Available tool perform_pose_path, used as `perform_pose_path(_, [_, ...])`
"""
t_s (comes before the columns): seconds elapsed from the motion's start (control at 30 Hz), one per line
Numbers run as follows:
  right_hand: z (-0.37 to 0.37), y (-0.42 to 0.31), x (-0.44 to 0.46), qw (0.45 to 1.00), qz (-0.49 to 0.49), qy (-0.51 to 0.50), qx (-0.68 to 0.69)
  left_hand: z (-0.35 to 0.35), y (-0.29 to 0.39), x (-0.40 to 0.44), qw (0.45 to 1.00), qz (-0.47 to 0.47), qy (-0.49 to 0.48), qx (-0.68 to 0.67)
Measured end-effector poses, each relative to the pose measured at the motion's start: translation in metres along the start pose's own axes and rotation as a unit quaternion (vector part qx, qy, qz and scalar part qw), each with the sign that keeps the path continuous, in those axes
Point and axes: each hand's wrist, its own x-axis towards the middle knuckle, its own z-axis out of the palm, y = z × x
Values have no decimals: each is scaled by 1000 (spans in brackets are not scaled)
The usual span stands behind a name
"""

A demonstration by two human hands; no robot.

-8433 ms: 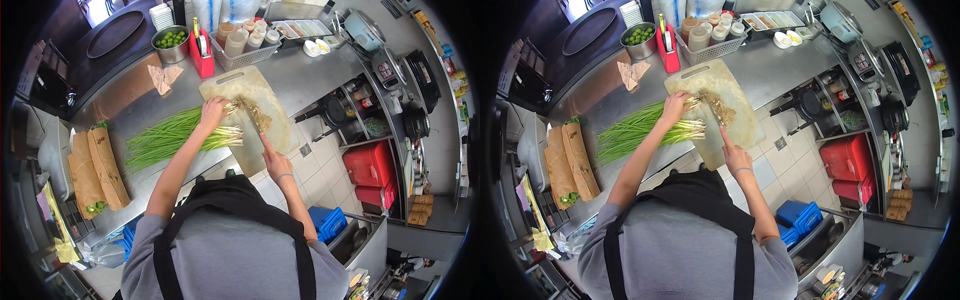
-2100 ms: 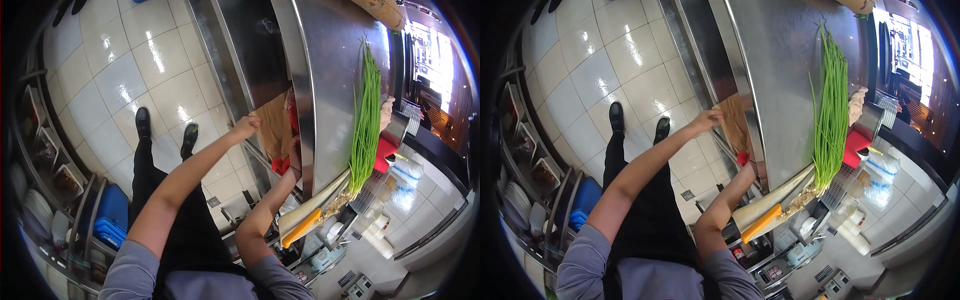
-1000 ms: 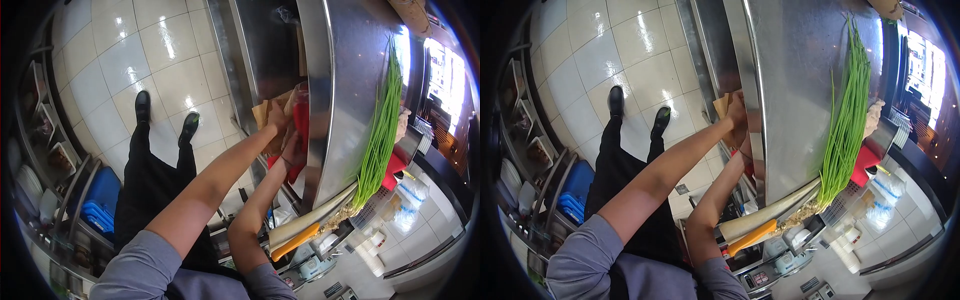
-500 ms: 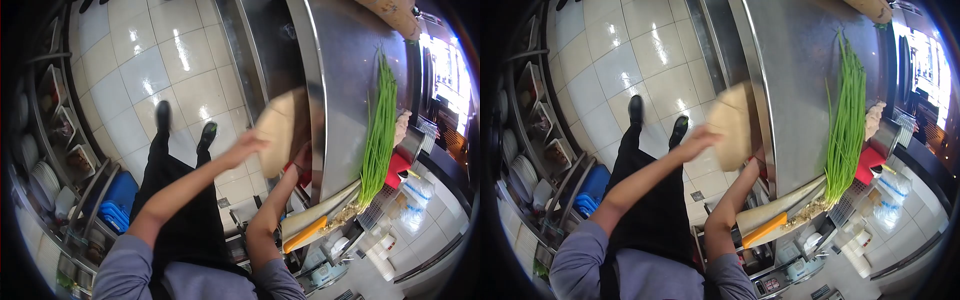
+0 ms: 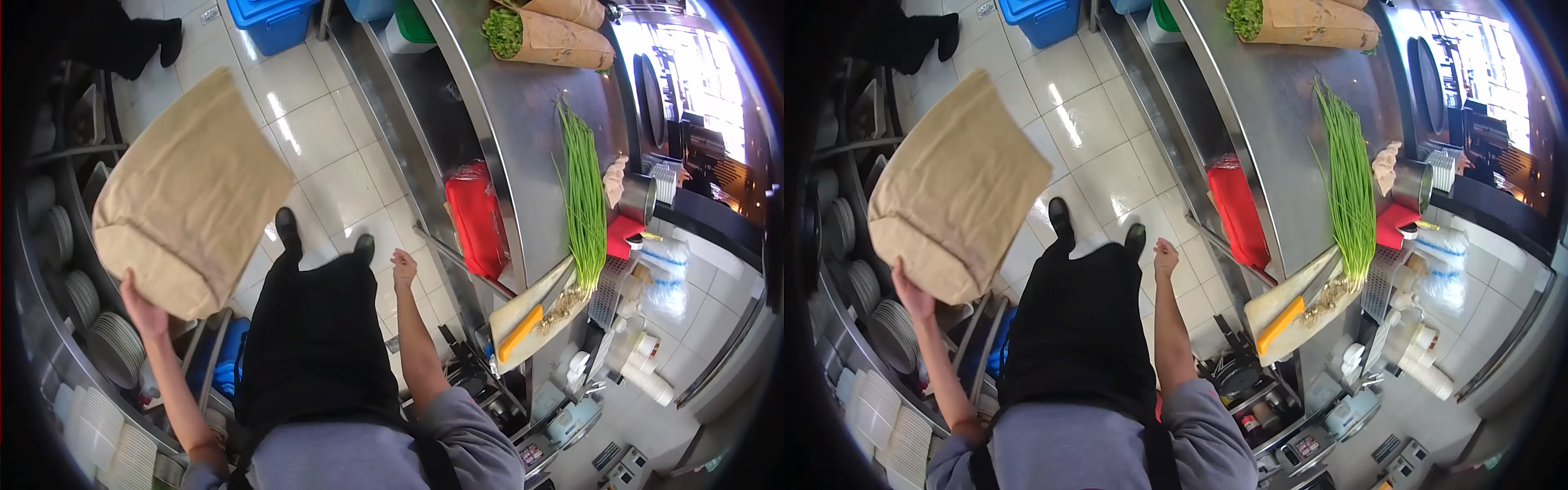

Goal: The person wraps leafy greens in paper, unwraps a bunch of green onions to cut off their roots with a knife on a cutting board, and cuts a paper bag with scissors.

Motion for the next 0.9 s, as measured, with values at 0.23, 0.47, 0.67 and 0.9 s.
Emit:
perform_pose_path(0.23, [12,-15,-26,879,-112,-86,-455,-42,82,-20,998,3,35,52])
perform_pose_path(0.47, [13,-74,-19,764,-300,-123,-559,-57,94,-43,993,-9,108,37])
perform_pose_path(0.67, [51,-115,24,774,-222,-154,-572,-62,78,-37,991,-18,132,-6])
perform_pose_path(0.9, [63,-155,28,875,-135,-16,-465,8,99,-10,966,53,169,187])
